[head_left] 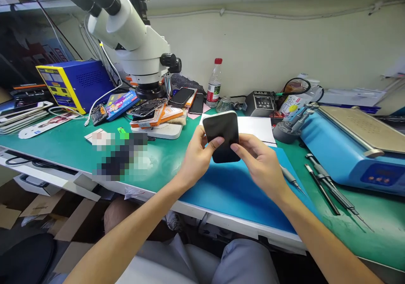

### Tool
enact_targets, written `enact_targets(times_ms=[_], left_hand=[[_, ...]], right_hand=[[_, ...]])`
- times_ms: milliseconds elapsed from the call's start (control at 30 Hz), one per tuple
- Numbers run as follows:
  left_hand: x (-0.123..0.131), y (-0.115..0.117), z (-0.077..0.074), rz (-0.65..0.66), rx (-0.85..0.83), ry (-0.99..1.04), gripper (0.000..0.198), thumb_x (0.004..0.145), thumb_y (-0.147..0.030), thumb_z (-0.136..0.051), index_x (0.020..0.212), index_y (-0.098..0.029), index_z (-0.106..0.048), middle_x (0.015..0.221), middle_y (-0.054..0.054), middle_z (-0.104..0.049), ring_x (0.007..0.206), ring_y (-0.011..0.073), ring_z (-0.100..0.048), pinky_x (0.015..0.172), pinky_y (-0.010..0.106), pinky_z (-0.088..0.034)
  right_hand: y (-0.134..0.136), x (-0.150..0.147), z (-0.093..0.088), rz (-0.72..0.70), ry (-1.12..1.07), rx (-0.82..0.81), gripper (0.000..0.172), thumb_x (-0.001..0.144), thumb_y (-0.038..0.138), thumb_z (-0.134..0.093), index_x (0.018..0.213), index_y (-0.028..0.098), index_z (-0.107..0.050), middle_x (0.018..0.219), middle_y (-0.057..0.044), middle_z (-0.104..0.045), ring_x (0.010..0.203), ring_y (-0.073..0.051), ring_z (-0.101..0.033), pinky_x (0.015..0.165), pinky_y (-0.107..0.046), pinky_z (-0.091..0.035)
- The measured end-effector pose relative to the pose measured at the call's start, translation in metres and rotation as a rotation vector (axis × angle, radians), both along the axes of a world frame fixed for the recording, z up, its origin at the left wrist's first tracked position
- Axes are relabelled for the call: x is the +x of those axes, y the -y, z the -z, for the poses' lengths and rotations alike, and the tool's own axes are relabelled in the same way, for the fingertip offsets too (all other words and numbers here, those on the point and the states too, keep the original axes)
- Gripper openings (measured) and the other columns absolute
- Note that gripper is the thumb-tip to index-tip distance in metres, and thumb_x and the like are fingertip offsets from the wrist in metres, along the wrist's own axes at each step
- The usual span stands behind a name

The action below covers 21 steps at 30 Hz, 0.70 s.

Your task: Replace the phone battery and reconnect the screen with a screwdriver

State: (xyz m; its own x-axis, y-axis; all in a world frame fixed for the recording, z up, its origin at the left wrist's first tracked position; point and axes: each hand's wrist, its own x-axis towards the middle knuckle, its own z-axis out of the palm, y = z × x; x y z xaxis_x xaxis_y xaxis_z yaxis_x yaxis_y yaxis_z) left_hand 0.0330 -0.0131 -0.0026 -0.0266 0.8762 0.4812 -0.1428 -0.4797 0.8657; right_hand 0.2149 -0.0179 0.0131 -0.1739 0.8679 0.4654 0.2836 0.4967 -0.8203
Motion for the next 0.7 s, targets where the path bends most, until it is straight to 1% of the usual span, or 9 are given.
enact_targets(times_ms=[67,167,267,333,367,433,533,600,700], left_hand=[[0.000,-0.003,0.002,0.034,0.000,-0.001,0.023,0.097,-0.034,-0.073,0.116,-0.023,-0.065,0.122,0.006,-0.075,0.116,0.0215,-0.069,0.100,0.032,-0.054],[0.000,-0.006,0.005,0.018,-0.029,-0.068,0.023,0.097,-0.032,-0.075,0.116,-0.023,-0.067,0.121,0.006,-0.075,0.113,0.0220,-0.069,0.099,0.033,-0.053],[-0.003,-0.005,0.006,-0.096,-0.005,-0.117,0.042,0.093,-0.033,-0.081,0.128,-0.026,-0.059,0.129,0.007,-0.071,0.116,0.0223,-0.068,0.095,0.033,-0.055],[-0.004,-0.003,0.006,-0.216,0.119,-0.217,0.058,0.090,-0.032,-0.085,0.137,-0.029,-0.053,0.136,0.008,-0.067,0.124,0.0231,-0.065,0.101,0.035,-0.054],[-0.005,-0.002,0.005,-0.258,0.201,-0.285,0.059,0.090,-0.031,-0.085,0.139,-0.030,-0.052,0.137,0.008,-0.065,0.126,0.0234,-0.064,0.106,0.036,-0.052],[-0.006,-0.001,0.004,-0.280,0.321,-0.398,0.048,0.094,-0.030,-0.082,0.134,-0.029,-0.056,0.132,0.007,-0.068,0.125,0.0231,-0.065,0.110,0.038,-0.049],[-0.007,0.001,0.004,-0.246,0.326,-0.410,0.023,0.097,-0.035,-0.078,0.112,-0.025,-0.063,0.109,0.003,-0.073,0.105,0.0197,-0.069,0.098,0.032,-0.052],[-0.006,0.000,0.003,-0.221,0.294,-0.367,0.019,0.099,-0.039,-0.075,0.102,-0.023,-0.064,0.099,0.001,-0.073,0.095,0.0175,-0.070,0.089,0.029,-0.054],[-0.006,0.000,0.002,-0.183,0.287,-0.311,0.021,0.100,-0.041,-0.073,0.096,-0.023,-0.064,0.094,0.000,-0.075,0.091,0.0161,-0.072,0.085,0.027,-0.055]], right_hand=[[0.002,-0.001,0.001,0.048,-0.007,0.024,0.023,0.099,0.042,-0.071,0.115,0.026,-0.077,0.114,-0.004,-0.082,0.102,-0.023,-0.077,0.091,-0.038,-0.064],[0.003,0.002,0.003,0.145,0.063,0.133,0.020,0.100,0.038,-0.069,0.114,0.027,-0.077,0.111,-0.003,-0.083,0.096,-0.024,-0.078,0.087,-0.038,-0.064],[0.001,0.008,0.006,0.227,0.225,0.353,0.018,0.102,0.033,-0.067,0.116,0.029,-0.077,0.112,-0.003,-0.083,0.096,-0.026,-0.079,0.087,-0.040,-0.063],[-0.001,0.011,0.006,0.239,0.348,0.510,0.019,0.103,0.028,-0.065,0.117,0.028,-0.076,0.113,-0.004,-0.084,0.099,-0.026,-0.079,0.089,-0.041,-0.061],[-0.002,0.013,0.006,0.235,0.404,0.574,0.019,0.103,0.026,-0.063,0.117,0.028,-0.076,0.113,-0.005,-0.084,0.099,-0.026,-0.079,0.089,-0.040,-0.060],[-0.003,0.014,0.005,0.227,0.488,0.656,0.019,0.104,0.023,-0.062,0.118,0.027,-0.075,0.110,-0.006,-0.084,0.097,-0.025,-0.079,0.087,-0.039,-0.058],[-0.003,0.013,0.004,0.216,0.554,0.714,0.018,0.104,0.021,-0.062,0.117,0.025,-0.074,0.106,-0.006,-0.084,0.094,-0.025,-0.080,0.085,-0.038,-0.056],[-0.002,0.013,0.004,0.208,0.573,0.738,0.016,0.104,0.019,-0.063,0.115,0.024,-0.073,0.103,-0.005,-0.084,0.091,-0.024,-0.079,0.083,-0.037,-0.056],[-0.001,0.013,0.003,0.198,0.587,0.777,0.015,0.102,0.014,-0.065,0.112,0.022,-0.073,0.098,-0.004,-0.084,0.088,-0.022,-0.079,0.081,-0.035,-0.054]])
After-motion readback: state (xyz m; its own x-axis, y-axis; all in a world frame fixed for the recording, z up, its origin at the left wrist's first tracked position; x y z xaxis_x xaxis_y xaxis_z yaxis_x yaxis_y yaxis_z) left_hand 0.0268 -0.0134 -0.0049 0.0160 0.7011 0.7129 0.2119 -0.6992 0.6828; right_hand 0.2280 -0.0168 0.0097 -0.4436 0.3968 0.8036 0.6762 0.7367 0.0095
